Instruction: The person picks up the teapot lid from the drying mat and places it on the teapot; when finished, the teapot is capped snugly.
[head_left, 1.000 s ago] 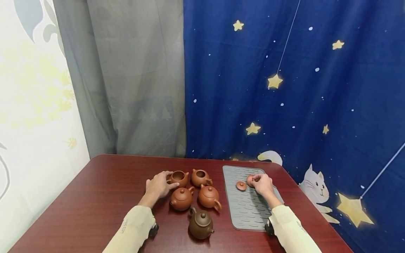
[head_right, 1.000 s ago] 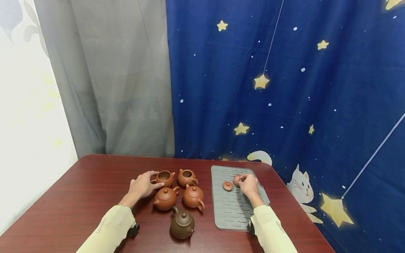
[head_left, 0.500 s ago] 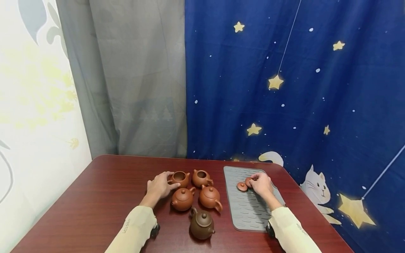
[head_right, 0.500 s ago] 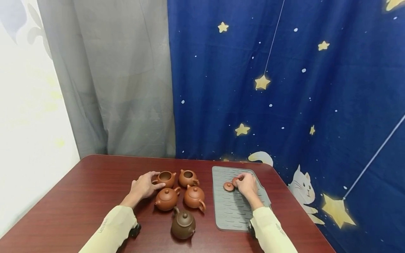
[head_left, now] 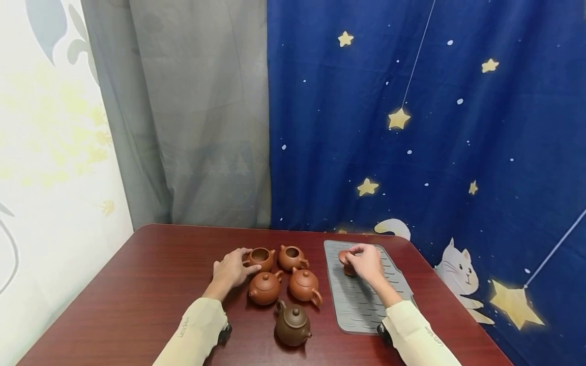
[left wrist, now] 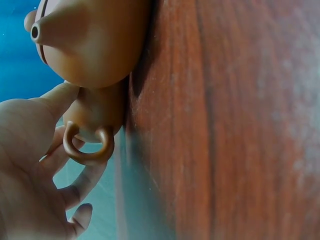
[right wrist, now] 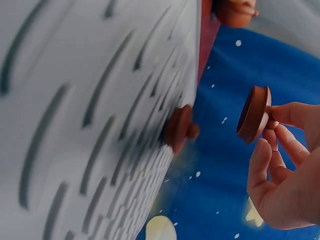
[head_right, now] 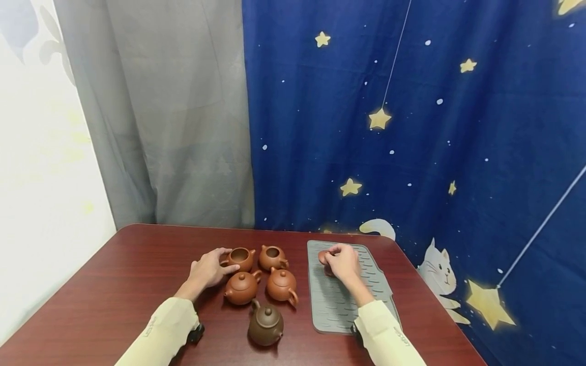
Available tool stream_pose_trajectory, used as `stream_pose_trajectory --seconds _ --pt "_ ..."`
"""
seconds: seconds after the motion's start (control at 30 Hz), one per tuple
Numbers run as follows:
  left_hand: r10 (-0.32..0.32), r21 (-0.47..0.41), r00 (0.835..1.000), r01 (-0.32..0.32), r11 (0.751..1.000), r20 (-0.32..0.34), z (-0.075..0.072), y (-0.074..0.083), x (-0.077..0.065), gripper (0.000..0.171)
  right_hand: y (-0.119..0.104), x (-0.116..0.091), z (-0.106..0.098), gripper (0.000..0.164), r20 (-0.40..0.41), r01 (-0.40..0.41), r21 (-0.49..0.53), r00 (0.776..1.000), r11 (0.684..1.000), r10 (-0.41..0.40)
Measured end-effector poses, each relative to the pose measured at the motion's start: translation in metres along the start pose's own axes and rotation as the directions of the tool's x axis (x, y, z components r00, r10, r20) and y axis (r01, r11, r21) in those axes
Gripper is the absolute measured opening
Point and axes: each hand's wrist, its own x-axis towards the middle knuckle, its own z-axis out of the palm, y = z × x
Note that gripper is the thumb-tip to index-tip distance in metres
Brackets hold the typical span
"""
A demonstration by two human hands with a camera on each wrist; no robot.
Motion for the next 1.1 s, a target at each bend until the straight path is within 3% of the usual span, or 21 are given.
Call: stream_pose_trajectory --seconds 0.47,0.77,1.1 --pt "0.001 -0.007 1.000 -0.001 1.000 0.001 -0.001 0.004 -0.002 0.062 -0.032 -0.010 0.012 0.008 0.001 0.078 0.098 0.997 0.992 -0.078" --pt "0.006 -0.015 1.000 -0.006 1.000 -0.007 0.000 0.002 -0.002 0.062 -0.056 -0.017 0.022 0.008 -0.001 0.104 0.200 0.994 0.974 -0.106" --pt "-0.005 -0.011 1.000 0.005 1.000 0.004 0.000 0.001 -0.001 0.064 -0.079 -0.025 0.033 0.009 0.005 0.179 0.237 0.983 0.955 -0.185"
